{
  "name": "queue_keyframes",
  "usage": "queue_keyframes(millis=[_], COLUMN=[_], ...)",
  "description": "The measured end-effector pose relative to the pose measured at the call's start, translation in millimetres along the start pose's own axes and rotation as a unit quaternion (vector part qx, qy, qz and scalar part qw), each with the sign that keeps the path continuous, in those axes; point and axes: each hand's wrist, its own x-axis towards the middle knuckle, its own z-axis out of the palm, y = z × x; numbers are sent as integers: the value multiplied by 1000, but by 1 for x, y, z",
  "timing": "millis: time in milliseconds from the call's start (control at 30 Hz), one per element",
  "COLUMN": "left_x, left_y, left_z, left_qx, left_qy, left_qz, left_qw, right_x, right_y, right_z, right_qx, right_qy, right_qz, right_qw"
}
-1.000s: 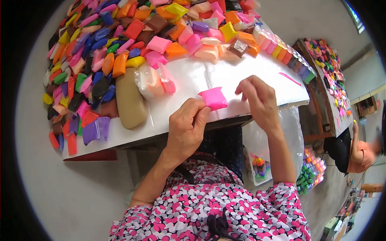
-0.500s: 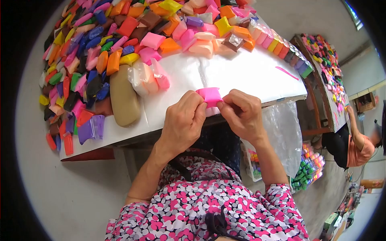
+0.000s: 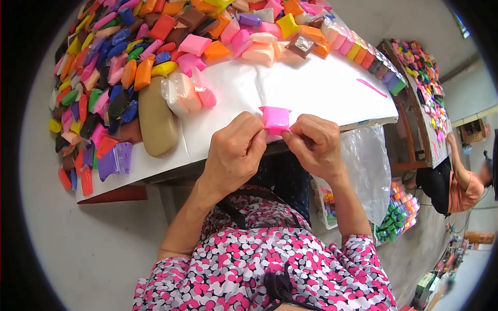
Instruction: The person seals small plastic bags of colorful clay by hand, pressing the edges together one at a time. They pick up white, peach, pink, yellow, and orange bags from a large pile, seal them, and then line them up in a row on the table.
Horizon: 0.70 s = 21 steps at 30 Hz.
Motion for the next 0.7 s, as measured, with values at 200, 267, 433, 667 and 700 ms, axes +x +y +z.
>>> queue_keyframes(millis=[200,267,433,667,700], left_x=[-5,-5,-10,-24,-27], left_y=[-6,-7,-8,-12,-12], left_z=[6,7,8,13,14], left_qx=[13,28,48,101,112], left_qy=[14,6,-10,19,24], left_qz=[51,82,112,157,178], left_qw=[999,996,992,982,977], right_x=[-10,-11,-9,-23,-28], right_y=[11,12,7,9,11], right_z=[-1,-4,-4,2,2], right_qx=[-108,-134,-161,-234,-241], right_qy=[2,-1,-7,15,12], right_qz=[-114,-123,-102,-205,-210], right_qw=[988,983,982,950,948])
